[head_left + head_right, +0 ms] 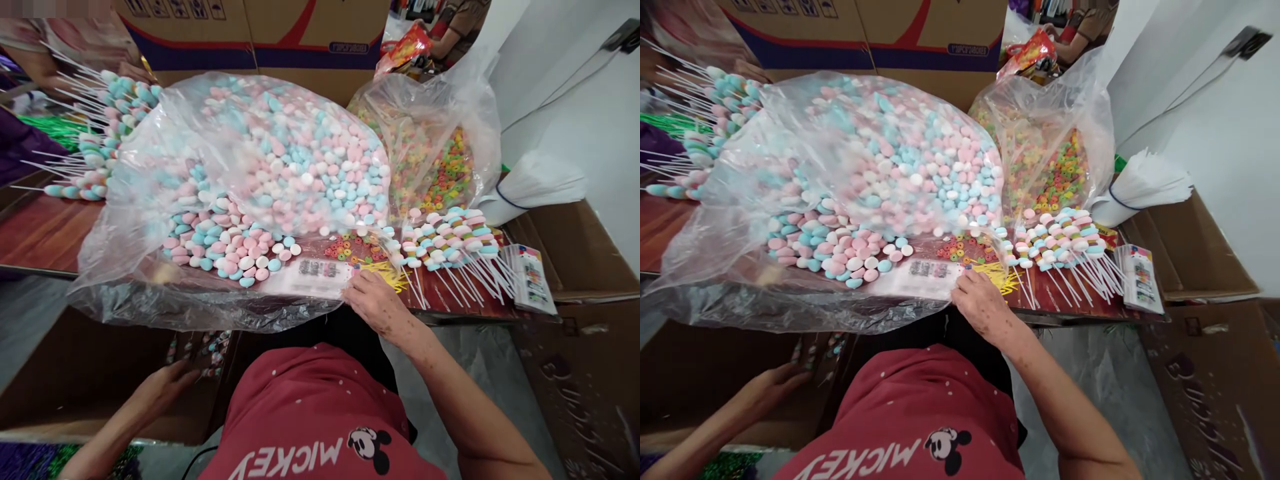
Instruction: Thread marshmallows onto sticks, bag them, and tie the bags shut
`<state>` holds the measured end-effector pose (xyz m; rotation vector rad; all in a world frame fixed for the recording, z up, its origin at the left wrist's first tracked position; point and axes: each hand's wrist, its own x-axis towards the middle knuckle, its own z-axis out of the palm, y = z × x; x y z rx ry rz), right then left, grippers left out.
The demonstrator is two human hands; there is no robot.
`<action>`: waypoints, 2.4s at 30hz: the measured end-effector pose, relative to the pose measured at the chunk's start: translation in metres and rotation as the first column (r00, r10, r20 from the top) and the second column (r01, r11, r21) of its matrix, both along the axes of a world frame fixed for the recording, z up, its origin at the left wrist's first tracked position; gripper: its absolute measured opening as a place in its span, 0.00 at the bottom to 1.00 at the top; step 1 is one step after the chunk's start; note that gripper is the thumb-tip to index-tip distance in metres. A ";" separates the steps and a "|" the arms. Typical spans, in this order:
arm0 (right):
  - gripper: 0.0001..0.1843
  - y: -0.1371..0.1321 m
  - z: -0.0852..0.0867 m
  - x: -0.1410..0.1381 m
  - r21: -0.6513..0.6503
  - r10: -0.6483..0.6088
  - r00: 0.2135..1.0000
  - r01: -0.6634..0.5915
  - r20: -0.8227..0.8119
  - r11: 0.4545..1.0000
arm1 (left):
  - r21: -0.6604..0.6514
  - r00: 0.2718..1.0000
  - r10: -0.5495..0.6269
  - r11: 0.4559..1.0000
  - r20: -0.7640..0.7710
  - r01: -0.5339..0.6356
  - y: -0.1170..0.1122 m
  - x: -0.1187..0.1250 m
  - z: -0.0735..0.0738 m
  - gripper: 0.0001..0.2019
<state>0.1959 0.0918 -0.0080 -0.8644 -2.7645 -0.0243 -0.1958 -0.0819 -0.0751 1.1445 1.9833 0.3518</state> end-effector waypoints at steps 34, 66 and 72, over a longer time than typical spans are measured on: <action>0.11 0.045 -0.025 -0.019 0.027 -0.308 0.951 0.307 0.037 0.951 | 0.780 0.838 -0.330 0.326 -0.435 0.534 0.181 0.160 0.051 0.08; 0.30 -0.018 -0.006 0.009 -0.701 -0.562 0.543 -0.070 -0.623 0.709 | 0.505 0.570 -0.641 0.763 0.514 0.404 0.169 0.189 0.089 0.09; 0.29 -0.028 -0.007 0.021 -0.810 -0.686 0.444 -0.201 -0.576 0.550 | 0.497 0.560 -0.632 0.772 0.536 0.396 0.161 0.194 0.077 0.09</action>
